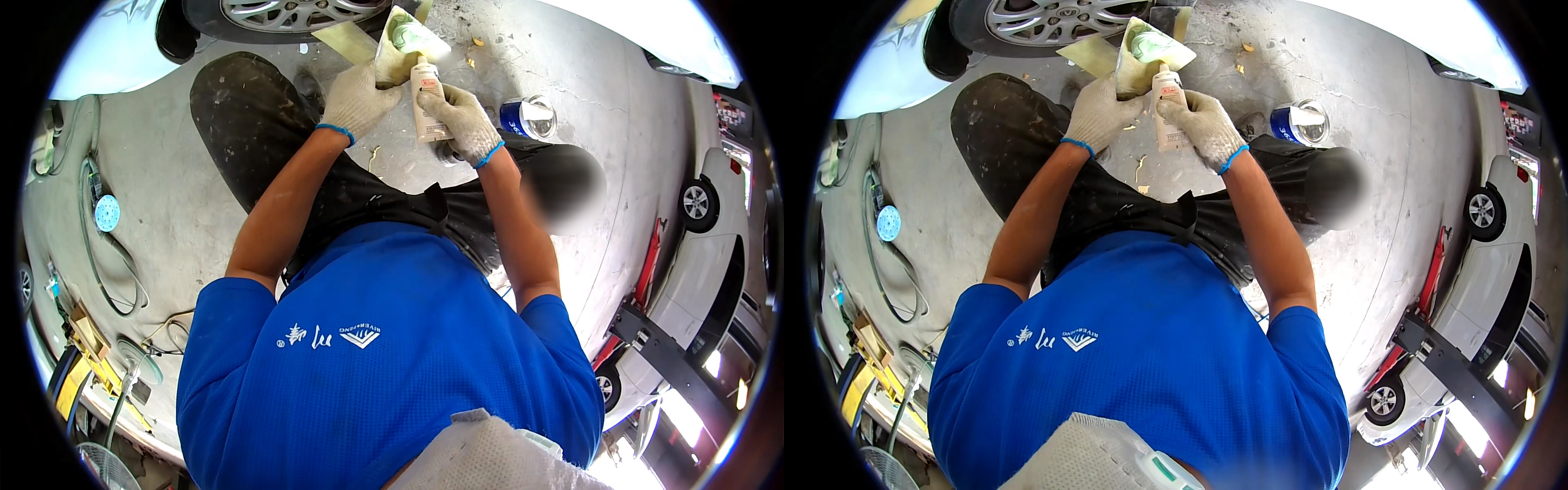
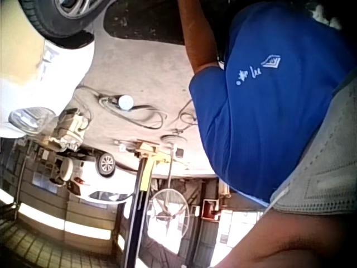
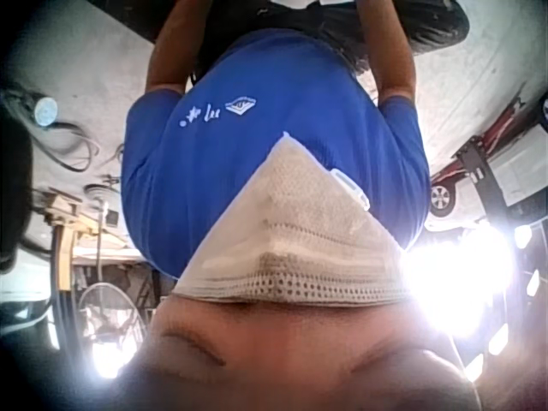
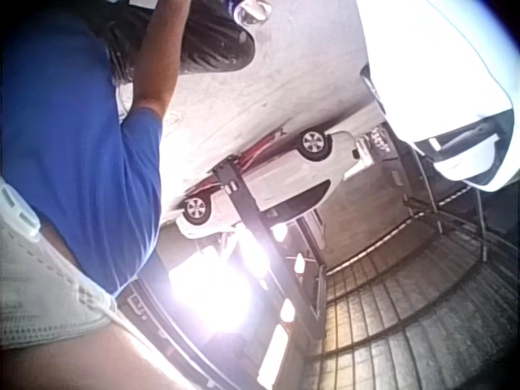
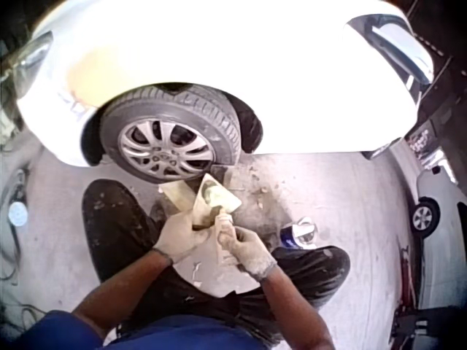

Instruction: The person mixes green body filler with a hardener on a mixing board, then applies the compound to the front wheel arch of a white car using a spreader. The person smooths the filler over the surface to prepare it for sanding.

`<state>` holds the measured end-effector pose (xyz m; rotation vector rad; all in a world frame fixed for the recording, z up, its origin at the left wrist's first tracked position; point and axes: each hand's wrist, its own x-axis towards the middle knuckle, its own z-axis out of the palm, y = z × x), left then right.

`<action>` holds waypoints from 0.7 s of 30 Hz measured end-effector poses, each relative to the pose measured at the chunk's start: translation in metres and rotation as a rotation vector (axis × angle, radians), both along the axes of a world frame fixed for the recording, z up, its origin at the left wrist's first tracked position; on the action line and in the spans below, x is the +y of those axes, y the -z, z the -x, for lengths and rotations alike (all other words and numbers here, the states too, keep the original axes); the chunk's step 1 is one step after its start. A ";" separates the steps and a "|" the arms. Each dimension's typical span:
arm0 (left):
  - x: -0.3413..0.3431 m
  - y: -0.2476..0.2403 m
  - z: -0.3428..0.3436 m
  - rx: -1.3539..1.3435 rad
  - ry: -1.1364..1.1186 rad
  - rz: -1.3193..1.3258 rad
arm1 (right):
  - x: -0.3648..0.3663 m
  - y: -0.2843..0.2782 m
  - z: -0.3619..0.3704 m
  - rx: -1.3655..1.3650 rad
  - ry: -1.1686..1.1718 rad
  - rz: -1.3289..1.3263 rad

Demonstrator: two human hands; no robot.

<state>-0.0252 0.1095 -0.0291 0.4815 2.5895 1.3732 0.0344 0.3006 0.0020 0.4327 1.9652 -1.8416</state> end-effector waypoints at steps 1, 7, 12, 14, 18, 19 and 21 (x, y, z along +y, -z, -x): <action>0.000 0.002 0.000 0.007 -0.004 -0.013 | -0.001 -0.002 0.001 -0.003 -0.005 -0.004; 0.000 0.004 0.001 -0.006 0.006 0.027 | 0.000 -0.001 0.003 -0.022 -0.014 -0.005; 0.001 0.006 0.001 -0.001 -0.002 0.036 | -0.002 -0.001 0.005 -0.026 -0.012 -0.003; 0.002 0.008 0.002 0.005 -0.001 0.028 | 0.000 0.002 0.005 -0.036 -0.010 0.036; 0.001 0.008 0.003 -0.020 0.014 0.070 | 0.003 0.008 0.006 -0.031 -0.011 0.013; 0.001 0.007 0.003 -0.030 0.022 0.092 | 0.003 0.007 0.006 -0.033 -0.014 0.009; 0.001 0.007 0.003 -0.027 0.022 0.084 | 0.004 0.006 0.006 -0.038 -0.019 0.001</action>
